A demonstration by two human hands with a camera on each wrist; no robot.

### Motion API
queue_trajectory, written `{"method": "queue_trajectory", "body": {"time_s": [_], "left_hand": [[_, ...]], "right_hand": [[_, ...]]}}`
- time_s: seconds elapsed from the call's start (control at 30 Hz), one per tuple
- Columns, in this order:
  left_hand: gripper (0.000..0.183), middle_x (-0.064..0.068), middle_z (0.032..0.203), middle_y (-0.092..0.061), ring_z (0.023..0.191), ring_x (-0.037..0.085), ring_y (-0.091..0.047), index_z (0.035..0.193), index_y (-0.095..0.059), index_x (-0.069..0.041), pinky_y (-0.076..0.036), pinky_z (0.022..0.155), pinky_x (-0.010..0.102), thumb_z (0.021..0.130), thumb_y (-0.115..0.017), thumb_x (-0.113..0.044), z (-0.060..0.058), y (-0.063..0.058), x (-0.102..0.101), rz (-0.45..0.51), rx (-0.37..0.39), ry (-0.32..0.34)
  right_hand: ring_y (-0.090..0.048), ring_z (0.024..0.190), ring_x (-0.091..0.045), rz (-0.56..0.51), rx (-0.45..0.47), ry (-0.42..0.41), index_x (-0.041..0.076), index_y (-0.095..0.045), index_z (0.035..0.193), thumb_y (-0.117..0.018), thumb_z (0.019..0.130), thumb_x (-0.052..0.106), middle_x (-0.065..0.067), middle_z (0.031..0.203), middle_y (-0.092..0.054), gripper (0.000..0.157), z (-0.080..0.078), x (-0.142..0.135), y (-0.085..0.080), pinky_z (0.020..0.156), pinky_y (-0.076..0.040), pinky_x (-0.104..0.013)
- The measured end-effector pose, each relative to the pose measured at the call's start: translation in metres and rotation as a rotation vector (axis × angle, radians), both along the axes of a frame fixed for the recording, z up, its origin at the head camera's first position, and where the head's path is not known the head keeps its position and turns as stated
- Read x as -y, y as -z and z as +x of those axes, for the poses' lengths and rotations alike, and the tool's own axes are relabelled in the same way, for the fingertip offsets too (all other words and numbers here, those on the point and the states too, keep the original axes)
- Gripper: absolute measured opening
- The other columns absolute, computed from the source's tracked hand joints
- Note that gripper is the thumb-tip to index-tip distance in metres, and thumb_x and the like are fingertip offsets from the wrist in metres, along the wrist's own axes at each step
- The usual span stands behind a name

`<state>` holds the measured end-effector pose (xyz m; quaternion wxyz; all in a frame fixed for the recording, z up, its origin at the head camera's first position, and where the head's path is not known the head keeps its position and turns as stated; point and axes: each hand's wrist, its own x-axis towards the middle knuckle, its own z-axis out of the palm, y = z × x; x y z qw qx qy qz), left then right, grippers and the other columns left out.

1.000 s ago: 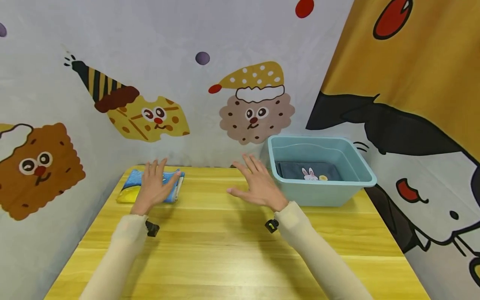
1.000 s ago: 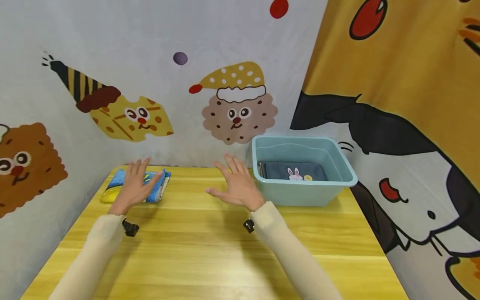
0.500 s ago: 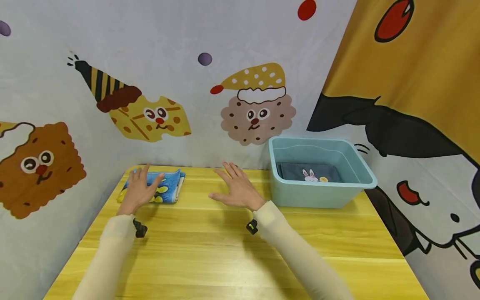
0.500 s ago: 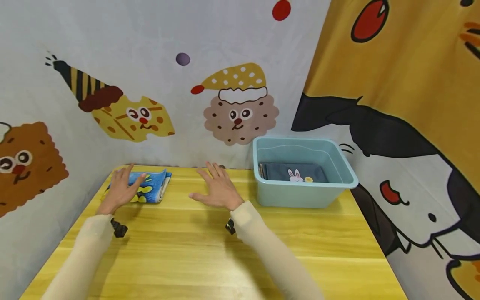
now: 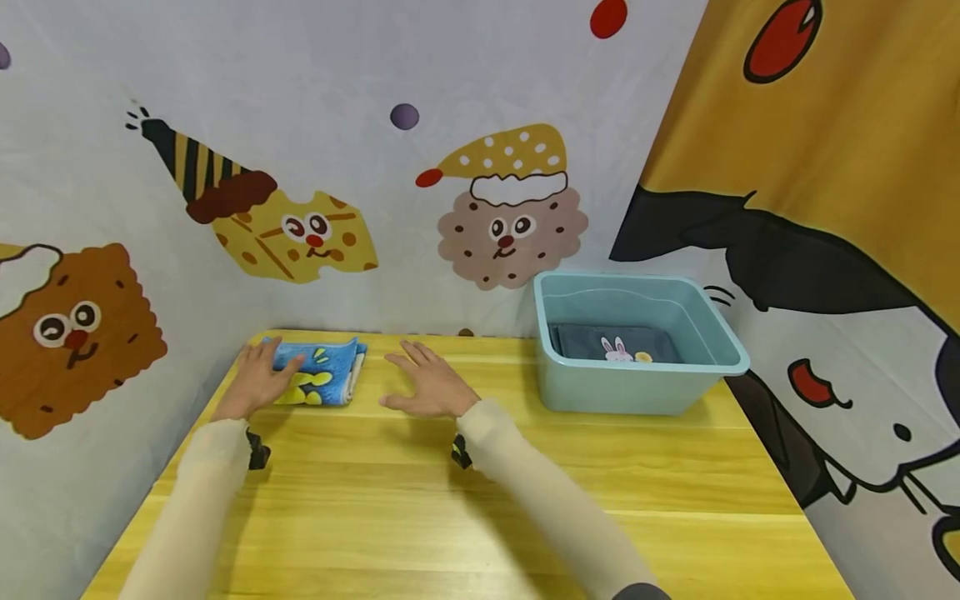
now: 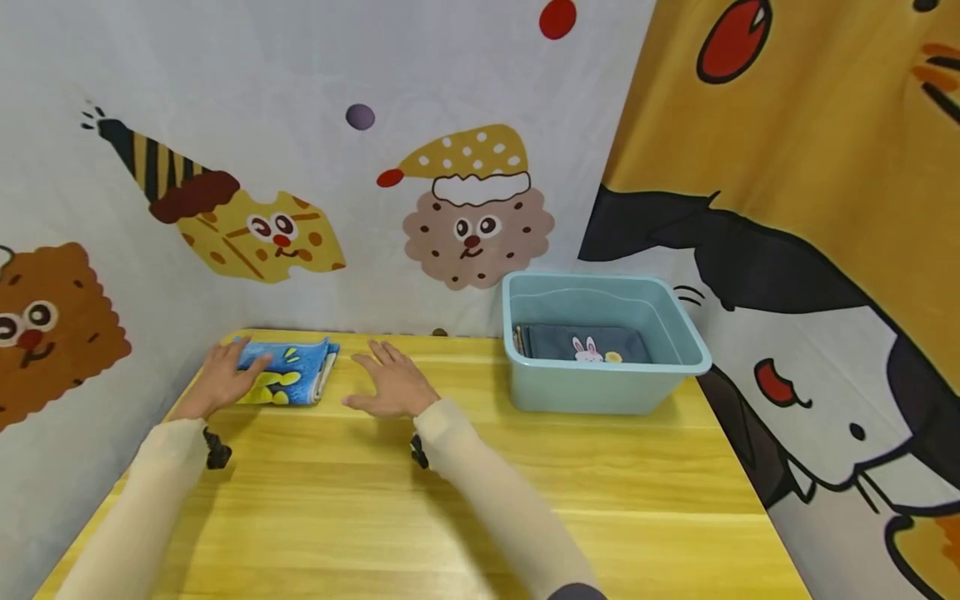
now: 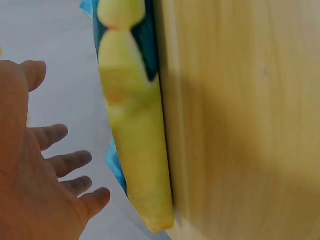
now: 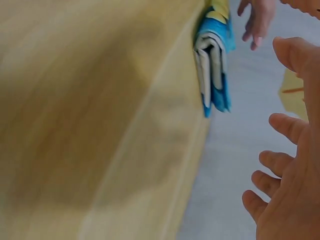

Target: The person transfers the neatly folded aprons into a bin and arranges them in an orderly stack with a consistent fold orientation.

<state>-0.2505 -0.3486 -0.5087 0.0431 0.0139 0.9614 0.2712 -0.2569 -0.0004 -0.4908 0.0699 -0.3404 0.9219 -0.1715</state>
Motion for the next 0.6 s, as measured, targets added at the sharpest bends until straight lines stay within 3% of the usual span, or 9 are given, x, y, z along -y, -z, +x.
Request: {"method": "queue_trajectory", "body": {"time_s": [0.13, 0.33, 0.6], "left_hand": [[0.092, 0.046, 0.160, -0.004, 0.146, 0.067, 0.005, 0.162, -0.006, 0.007, -0.008, 0.114, 0.081, 0.107, -0.033, -0.061, -0.002, 0.000, 0.005, -0.015, 0.029, 0.014], [0.090, 0.047, 0.158, -0.009, 0.146, 0.066, -0.002, 0.159, -0.015, 0.010, -0.012, 0.114, 0.079, 0.107, -0.035, -0.059, -0.006, 0.009, 0.013, -0.065, 0.051, 0.034], [0.084, 0.045, 0.157, -0.015, 0.144, 0.065, -0.013, 0.157, -0.025, 0.010, -0.019, 0.113, 0.079, 0.107, -0.037, -0.057, -0.009, 0.015, 0.009, -0.129, 0.064, 0.055]], "right_hand": [[-0.011, 0.161, -0.029, 0.040, 0.048, -0.015, 0.028, -0.025, 0.164, -0.052, 0.099, 0.066, -0.006, 0.174, -0.009, 0.080, 0.001, 0.017, 0.007, 0.129, -0.021, -0.051], [-0.010, 0.162, -0.026, 0.113, 0.054, -0.051, 0.030, -0.023, 0.165, -0.048, 0.099, 0.069, -0.004, 0.174, -0.010, 0.081, 0.004, 0.042, 0.017, 0.129, -0.021, -0.049], [-0.013, 0.161, -0.022, 0.189, -0.041, -0.113, 0.031, -0.025, 0.164, -0.048, 0.098, 0.071, -0.001, 0.174, -0.013, 0.081, 0.010, 0.069, 0.031, 0.128, -0.026, -0.044]]}}
